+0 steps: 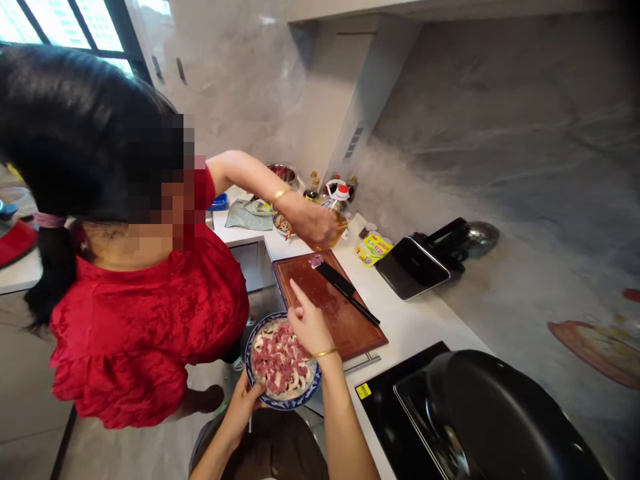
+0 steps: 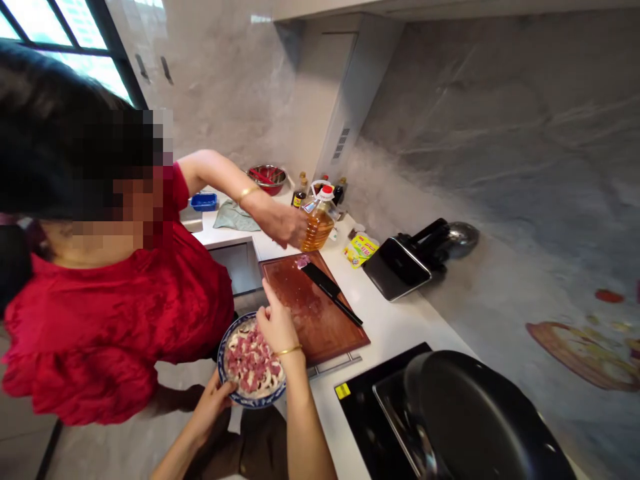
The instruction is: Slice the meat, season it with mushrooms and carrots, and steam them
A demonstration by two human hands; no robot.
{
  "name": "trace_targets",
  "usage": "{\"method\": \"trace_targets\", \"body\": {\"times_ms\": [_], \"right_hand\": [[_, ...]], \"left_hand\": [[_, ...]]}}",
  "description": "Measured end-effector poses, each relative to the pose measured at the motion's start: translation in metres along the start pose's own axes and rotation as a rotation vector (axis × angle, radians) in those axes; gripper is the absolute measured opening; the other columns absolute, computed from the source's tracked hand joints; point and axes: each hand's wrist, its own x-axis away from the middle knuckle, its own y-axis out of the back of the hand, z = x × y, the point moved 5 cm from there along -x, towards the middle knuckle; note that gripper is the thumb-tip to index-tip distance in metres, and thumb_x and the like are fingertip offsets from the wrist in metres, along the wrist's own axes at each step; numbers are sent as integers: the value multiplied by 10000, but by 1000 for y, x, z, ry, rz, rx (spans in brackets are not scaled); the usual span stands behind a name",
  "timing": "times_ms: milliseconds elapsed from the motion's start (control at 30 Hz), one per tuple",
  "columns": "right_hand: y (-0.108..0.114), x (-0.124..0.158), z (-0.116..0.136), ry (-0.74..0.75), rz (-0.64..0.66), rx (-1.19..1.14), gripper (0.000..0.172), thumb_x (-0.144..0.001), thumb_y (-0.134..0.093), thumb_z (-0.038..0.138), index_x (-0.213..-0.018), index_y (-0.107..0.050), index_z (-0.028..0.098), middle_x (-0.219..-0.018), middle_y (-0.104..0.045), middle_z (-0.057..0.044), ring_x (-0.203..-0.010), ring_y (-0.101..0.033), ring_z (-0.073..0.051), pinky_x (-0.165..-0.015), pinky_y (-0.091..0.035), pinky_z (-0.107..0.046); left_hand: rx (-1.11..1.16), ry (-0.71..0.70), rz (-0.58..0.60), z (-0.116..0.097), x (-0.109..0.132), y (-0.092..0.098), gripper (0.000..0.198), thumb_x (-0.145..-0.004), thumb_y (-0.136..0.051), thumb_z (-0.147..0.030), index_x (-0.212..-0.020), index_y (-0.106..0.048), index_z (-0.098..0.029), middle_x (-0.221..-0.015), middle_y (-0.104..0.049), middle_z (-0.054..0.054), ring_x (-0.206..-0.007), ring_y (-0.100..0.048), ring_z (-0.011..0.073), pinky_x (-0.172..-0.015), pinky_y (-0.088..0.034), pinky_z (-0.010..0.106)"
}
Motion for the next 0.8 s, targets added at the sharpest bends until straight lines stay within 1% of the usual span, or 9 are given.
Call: {"method": "trace_targets", "body": {"times_ms": [100, 200, 300, 433, 533, 667, 800], "right_hand": [[-7, 16, -16, -53, 10, -50, 654, -829, -420, 156, -1473, -305, 159, -461, -436, 102, -433, -394, -78, -495, -337, -173], [-8, 25, -29, -85, 2, -72, 644, -835, -425, 169, -1469, -313, 146, -471, -423, 99, -448, -381, -79, -497, -335, -176], [-7, 31, -42, -99, -13, -71, 633, -836, -431, 180, -1462, -335, 154, -476, -434, 90, -451, -384, -81, -491, -339, -178], [-8, 35, -59, -101, -37, -86, 626, -830, -431, 181, -1452, -363, 169, -473, -449, 79, -438, -383, -85, -464, -329, -179], [-9, 37, -70, -116, -48, -97, 612, -836, -441, 206, -1443, -381, 160, -468, -444, 74, -429, -384, -88, -450, -323, -180], [-10, 36, -77, -128, -69, -110, 569, -851, -468, 263, -1408, -436, 153, -476, -445, 70, -432, -391, -91, -447, -328, -185], [-8, 36, -76, -121, -122, -117, 487, -869, -475, 306, -1329, -527, 155, -532, -504, 44, -466, -426, -96, -468, -357, -194]], "left_hand": [[-17, -6, 6, -5, -4, -1, 782, -626, -718, -342, -1353, -459, -214, -1282, -577, 134, -893, -640, 230, -640, -517, 267], [-23, -10, 0, -8, -8, -2, 773, -619, -719, -343, -1340, -474, -208, -1238, -602, 133, -851, -642, 213, -625, -510, 258], [-33, 15, -19, -9, -10, -3, 766, -605, -726, -341, -1323, -495, -209, -1244, -604, 131, -860, -646, 215, -610, -499, 243], [-47, 40, 41, -10, -13, -7, 763, -609, -731, -337, -1323, -494, -209, -1264, -592, 134, -877, -647, 229, -621, -506, 256], [-44, 31, 69, -10, -15, -8, 758, -625, -724, -328, -1332, -481, -203, -1301, -563, 144, -939, -636, 249, -630, -514, 261], [-43, 24, 57, -7, -16, -6, 742, -628, -734, -340, -1313, -494, -187, -1282, -572, 158, -947, -635, 259, -644, -521, 277], [-36, 23, 40, -4, -17, -3, 677, -634, -743, -337, -1260, -532, -190, -1268, -584, 140, -930, -639, 234, -669, -522, 273]]}}
